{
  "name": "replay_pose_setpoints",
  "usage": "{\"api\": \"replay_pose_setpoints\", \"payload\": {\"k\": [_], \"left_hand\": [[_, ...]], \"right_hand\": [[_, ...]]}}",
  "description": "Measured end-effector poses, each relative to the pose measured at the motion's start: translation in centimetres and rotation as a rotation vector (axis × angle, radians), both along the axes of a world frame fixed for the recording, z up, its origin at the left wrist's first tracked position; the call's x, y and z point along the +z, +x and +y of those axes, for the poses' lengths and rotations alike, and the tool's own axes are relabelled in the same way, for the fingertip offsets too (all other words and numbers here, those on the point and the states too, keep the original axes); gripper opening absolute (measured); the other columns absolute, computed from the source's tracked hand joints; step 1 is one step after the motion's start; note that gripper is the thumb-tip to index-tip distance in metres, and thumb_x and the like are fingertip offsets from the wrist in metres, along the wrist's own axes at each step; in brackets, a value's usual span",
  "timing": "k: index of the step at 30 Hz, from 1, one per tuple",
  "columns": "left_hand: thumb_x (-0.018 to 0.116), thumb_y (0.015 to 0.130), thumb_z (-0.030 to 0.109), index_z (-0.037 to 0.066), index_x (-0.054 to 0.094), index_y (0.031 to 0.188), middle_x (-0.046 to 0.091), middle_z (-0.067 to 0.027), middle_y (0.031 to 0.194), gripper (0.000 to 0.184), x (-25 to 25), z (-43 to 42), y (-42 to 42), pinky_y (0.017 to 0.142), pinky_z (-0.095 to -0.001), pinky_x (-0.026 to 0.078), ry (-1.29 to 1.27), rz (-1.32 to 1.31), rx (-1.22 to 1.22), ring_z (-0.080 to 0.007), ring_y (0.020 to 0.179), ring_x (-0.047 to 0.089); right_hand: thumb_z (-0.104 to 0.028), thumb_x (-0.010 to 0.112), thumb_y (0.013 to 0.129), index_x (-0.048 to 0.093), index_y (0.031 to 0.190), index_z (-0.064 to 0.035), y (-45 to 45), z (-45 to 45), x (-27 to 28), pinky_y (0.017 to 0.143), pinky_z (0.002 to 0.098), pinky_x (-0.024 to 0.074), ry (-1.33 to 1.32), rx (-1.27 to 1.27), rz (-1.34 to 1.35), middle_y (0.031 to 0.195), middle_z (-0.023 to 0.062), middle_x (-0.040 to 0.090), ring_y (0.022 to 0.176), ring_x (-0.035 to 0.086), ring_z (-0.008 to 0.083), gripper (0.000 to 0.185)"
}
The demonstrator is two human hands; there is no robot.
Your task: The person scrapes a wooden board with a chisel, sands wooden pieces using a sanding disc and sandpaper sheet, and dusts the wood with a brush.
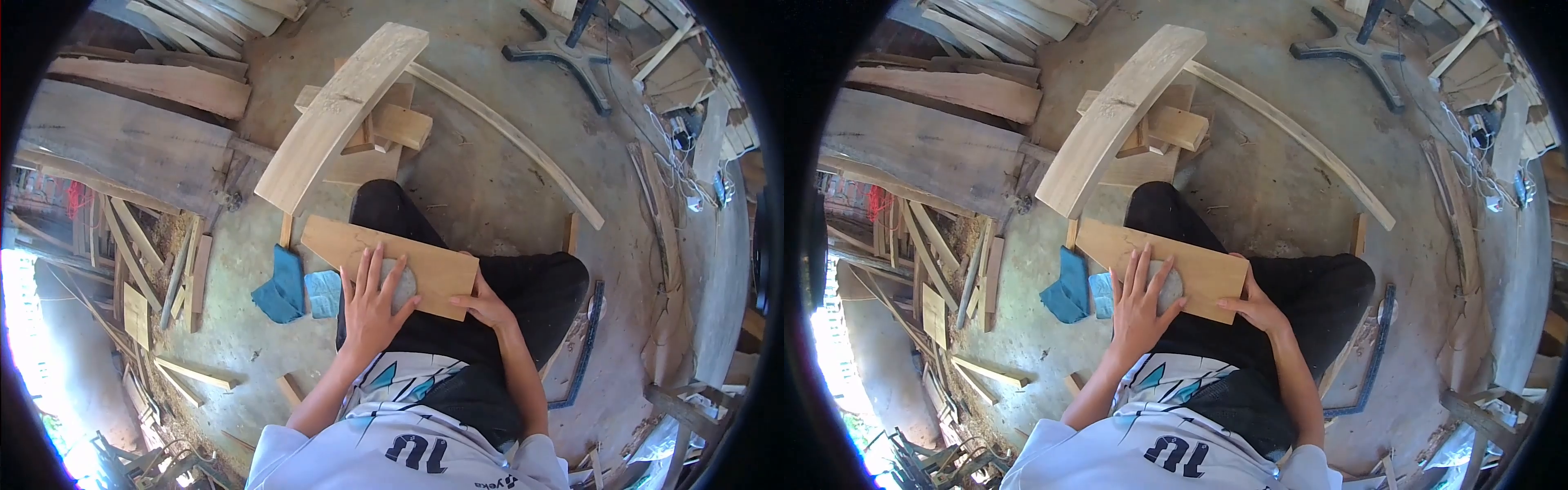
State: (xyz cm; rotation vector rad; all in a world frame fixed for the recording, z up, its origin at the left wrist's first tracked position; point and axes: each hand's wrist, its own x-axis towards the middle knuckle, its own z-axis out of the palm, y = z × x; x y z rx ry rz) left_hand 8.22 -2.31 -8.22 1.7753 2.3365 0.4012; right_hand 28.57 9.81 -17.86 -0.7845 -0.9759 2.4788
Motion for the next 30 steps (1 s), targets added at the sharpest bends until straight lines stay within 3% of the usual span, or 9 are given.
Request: {"api": "replay_pose_setpoints", "payload": {"k": [14, 20, 26, 28, 30], "left_hand": [[0.063, 0.093, 0.047, 0.019, 0.046, 0.151, 0.028, -0.0174, 0.163, 0.066, -3.2, 6.8, -0.3, 0.119, -0.0659, 0.012, 0.112, 0.024, 0.006, -0.0369, 0.152, 0.023], [0.066, 0.091, 0.045, 0.019, 0.047, 0.151, 0.03, -0.0183, 0.162, 0.068, -1.0, 3.1, 0.2, 0.118, -0.0658, 0.016, 0.048, 0.041, 0.022, -0.0365, 0.151, 0.026], [0.067, 0.091, 0.043, 0.019, 0.048, 0.15, 0.028, -0.0175, 0.163, 0.067, -0.3, 0.2, -0.2, 0.118, -0.0658, 0.015, -0.019, 0.017, 0.046, -0.0356, 0.151, 0.026], [0.068, 0.091, 0.043, 0.02, 0.048, 0.149, 0.028, -0.0169, 0.163, 0.066, -0.2, 0.8, -0.5, 0.118, -0.0658, 0.014, -0.013, 0.012, 0.041, -0.0357, 0.151, 0.027], [0.067, 0.091, 0.043, 0.021, 0.049, 0.149, 0.03, -0.0162, 0.163, 0.065, 0.1, 1.6, -0.7, 0.119, -0.0662, 0.013, -0.032, -0.013, 0.041, -0.0351, 0.151, 0.028]], "right_hand": [[0.004, 0.078, 0.079, 0.018, 0.158, -0.0177, 0.3, -0.2, -0.6, 0.116, 0.0365, 0.032, -0.021, -0.004, -0.033, 0.149, 0.0062, 0.037, 0.142, 0.033, 0.02, 0.102], [0.007, 0.076, 0.078, 0.013, 0.162, -0.0158, 0.2, -0.3, -1.1, 0.116, 0.0361, 0.0323, 0.019, 0.015, -0.05, 0.153, 0.0059, 0.035, 0.144, 0.034, 0.02, 0.107], [0.004, 0.078, 0.078, 0.015, 0.161, -0.0142, 0.0, -0.3, -0.8, 0.117, 0.0354, 0.0306, 0.096, 0.067, -0.087, 0.152, 0.0054, 0.036, 0.143, 0.034, 0.0186, 0.106], [-0.005, 0.081, 0.079, 0.019, 0.156, -0.0164, -0.1, -0.2, -0.4, 0.116, 0.0359, 0.0297, 0.087, 0.028, -0.044, 0.146, 0.0053, 0.038, 0.141, 0.034, 0.0194, 0.099], [-0.006, 0.081, 0.08, 0.019, 0.156, -0.0162, -0.1, 0.1, -0.6, 0.116, 0.0361, 0.0293, 0.105, 0.03, -0.051, 0.147, 0.0055, 0.038, 0.141, 0.033, 0.0196, 0.099]]}}
